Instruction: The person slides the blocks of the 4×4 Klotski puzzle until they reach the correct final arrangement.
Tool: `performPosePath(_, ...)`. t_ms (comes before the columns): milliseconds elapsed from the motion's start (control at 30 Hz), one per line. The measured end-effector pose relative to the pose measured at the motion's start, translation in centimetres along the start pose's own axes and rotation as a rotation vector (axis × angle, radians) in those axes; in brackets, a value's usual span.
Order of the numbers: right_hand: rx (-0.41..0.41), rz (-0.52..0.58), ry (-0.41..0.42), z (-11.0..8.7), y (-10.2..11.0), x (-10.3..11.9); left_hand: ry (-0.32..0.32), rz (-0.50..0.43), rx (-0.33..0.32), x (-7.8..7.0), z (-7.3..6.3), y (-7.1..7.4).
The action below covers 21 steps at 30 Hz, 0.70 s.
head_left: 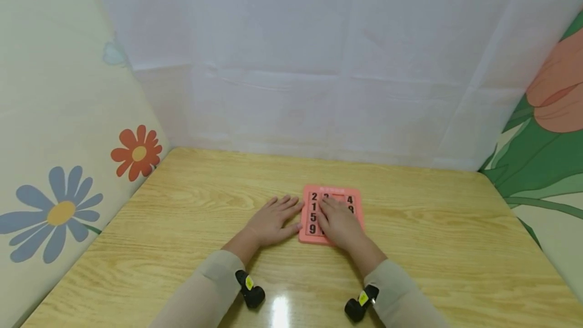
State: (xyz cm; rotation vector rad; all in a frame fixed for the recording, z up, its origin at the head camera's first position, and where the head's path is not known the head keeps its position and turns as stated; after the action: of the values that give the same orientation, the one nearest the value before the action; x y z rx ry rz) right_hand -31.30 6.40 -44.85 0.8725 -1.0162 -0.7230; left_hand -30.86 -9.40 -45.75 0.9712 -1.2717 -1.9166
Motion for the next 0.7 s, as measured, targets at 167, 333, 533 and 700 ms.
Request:
performPosePath(167,-0.004,-0.005,0.01,0.0,0.1,0.0,0.003,-0.004,0.0,-0.1,0.2,0.0)
performPosePath(333,-0.016,-0.006,0.011,-0.2,0.3,-0.3,0.002,0.006,0.006,-0.1,0.2,0.0)
performPosePath(533,-0.044,-0.013,0.019,-0.5,0.8,-0.8,0.007,0.001,0.013,-0.1,0.2,0.0)
performPosePath(700,-0.054,-0.016,0.017,-0.8,1.0,-1.2,0.002,0.001,0.012,-0.1,0.1,-0.1)
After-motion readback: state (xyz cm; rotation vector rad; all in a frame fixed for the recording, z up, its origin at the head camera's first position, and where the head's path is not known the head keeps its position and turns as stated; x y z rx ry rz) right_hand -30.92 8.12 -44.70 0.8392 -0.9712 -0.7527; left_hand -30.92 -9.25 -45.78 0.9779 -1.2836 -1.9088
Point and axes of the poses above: each hand's wrist, its own z-axis towards the middle knuckle, its own y-axis out of the back of the hand, x = y × z, the point moved 7 cm from there along z, towards the middle knuckle, and after that the axes turned 15 degrees about -x, right-handed, at the moved point
